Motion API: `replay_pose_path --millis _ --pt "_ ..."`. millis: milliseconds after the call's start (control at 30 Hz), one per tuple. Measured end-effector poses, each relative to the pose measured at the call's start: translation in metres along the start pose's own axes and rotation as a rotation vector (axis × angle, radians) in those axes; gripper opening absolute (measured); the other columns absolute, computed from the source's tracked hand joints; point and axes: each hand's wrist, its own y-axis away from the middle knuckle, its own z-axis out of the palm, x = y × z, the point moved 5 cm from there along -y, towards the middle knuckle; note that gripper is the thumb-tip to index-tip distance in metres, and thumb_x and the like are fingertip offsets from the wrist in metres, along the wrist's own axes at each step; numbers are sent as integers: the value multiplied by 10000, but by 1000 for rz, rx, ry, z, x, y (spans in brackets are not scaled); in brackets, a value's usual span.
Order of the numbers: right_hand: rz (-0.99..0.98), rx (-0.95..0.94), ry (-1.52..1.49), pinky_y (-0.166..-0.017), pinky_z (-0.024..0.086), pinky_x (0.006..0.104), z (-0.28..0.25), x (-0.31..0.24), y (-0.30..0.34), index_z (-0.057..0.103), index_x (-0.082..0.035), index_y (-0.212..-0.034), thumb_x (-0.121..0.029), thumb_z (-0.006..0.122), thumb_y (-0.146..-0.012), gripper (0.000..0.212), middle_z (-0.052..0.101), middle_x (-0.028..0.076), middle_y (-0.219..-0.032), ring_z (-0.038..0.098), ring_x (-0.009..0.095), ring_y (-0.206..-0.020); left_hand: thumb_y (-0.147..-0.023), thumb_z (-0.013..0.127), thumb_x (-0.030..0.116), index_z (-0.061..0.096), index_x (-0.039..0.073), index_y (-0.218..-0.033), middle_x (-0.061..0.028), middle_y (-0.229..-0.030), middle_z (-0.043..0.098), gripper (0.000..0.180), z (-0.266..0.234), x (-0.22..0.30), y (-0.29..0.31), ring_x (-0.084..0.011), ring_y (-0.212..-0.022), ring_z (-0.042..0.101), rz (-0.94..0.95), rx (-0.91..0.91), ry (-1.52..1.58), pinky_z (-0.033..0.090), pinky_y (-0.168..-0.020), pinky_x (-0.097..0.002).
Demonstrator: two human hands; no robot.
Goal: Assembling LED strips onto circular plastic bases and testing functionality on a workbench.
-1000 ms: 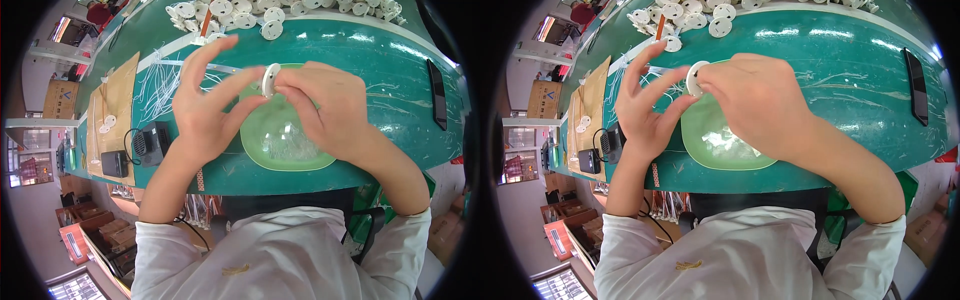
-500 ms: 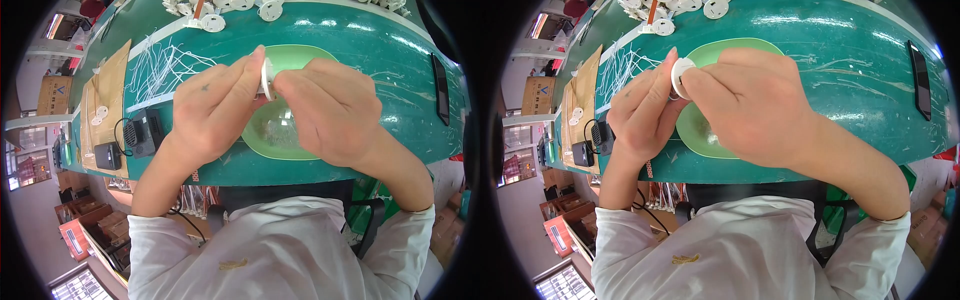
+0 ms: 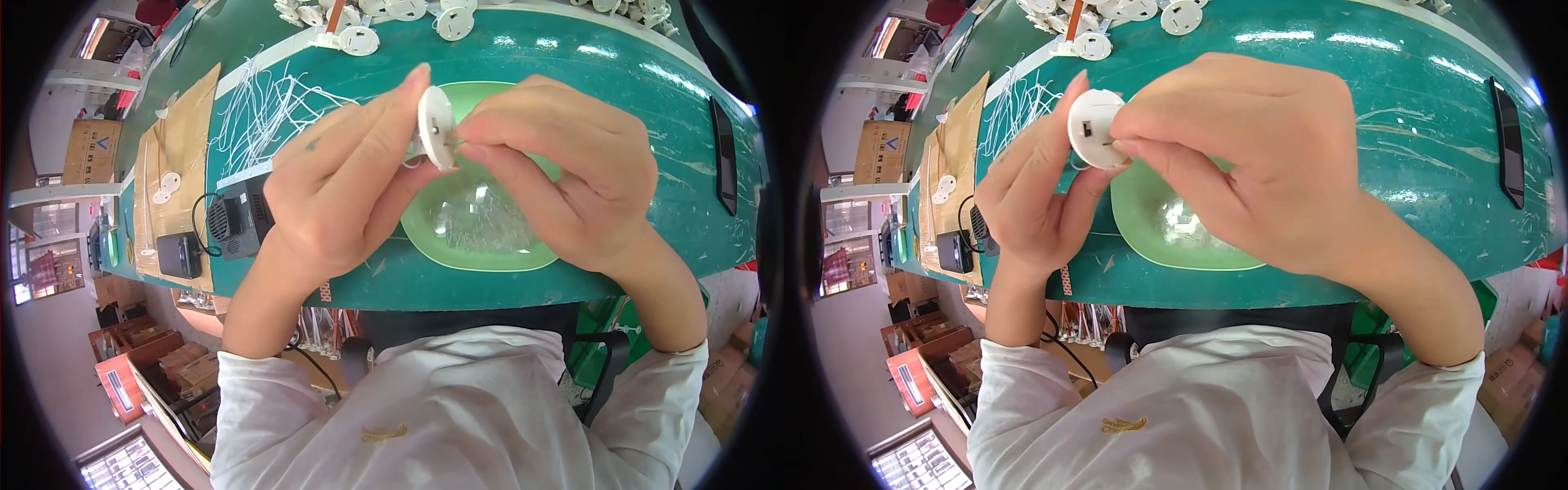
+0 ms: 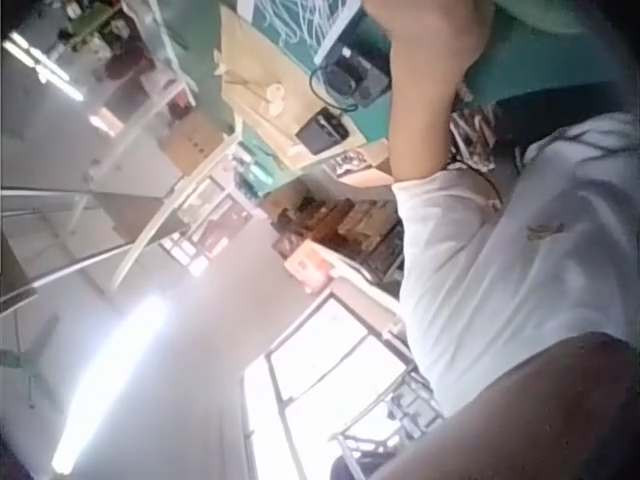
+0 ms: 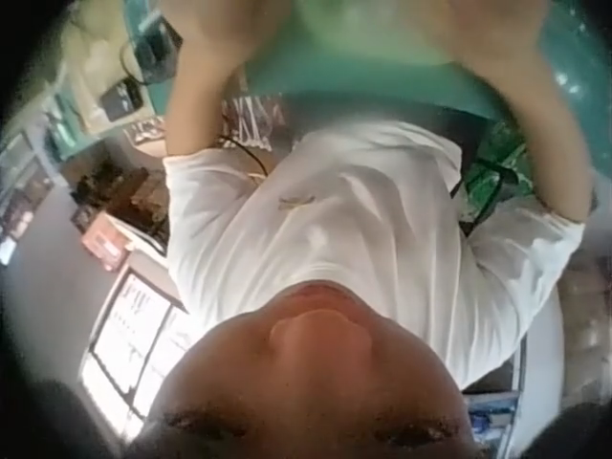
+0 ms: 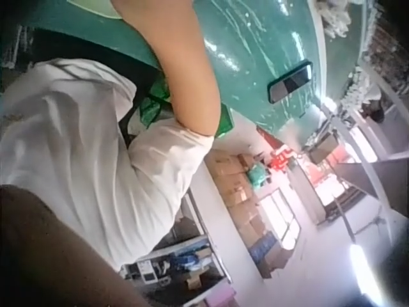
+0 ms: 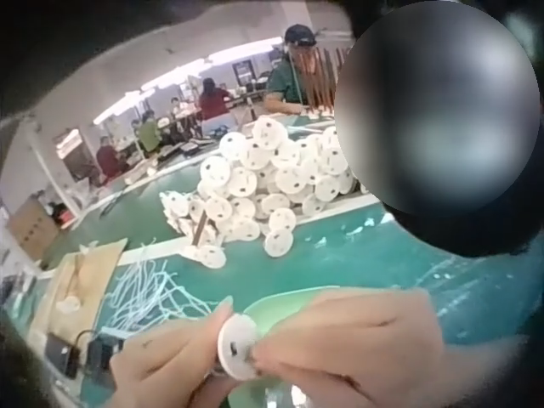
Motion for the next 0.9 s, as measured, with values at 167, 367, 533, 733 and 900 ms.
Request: replay_pose_path --millis 167,367,533,733,900 --pt "15 -59 -17 -582 487 303 -1 0 -2 686 37 -881 81 719 -757 135 693 123 -824 624 249 -658 -713 824 18 615 -127 -1215 -262 -1130 688 562 2 -2 1 -297 -919 719 -17 -28 43 569 -833 -351" --pt "-9 -104 6 -546 477 302 -4 1 -2 685 28 -872 70 730 -738 148 697 110 -795 614 238 -615 -711 824 19 609 -126 -1225 -271 -1136 683 576 1 -2 2 -302 -920 718 -4 -34 62 570 -837 -357" --pt "-20 -71 77 -529 472 296 -4 -2 1 679 29 -840 72 737 -720 140 685 116 -765 602 232 -581 -706 824 14 618 -131 -1205 -293 -1143 672 559 0 -1 2 -317 -917 718 -3 -42 51 572 -833 -365" --pt "-90 20 174 -497 460 286 1 -11 4 673 45 -817 113 716 -689 151 658 118 -726 585 227 -555 -702 809 -9 623 -138 -1187 -295 -1119 679 536 2 4 3 -324 -884 722 55 23 -12 583 -789 -362" --pt "-122 45 188 -490 464 290 4 -11 5 667 59 -815 128 709 -659 176 648 125 -717 585 229 -548 -706 795 -22 632 -142 -1166 -292 -1100 685 502 -1 4 2 -323 -849 722 109 23 -66 586 -751 -353"
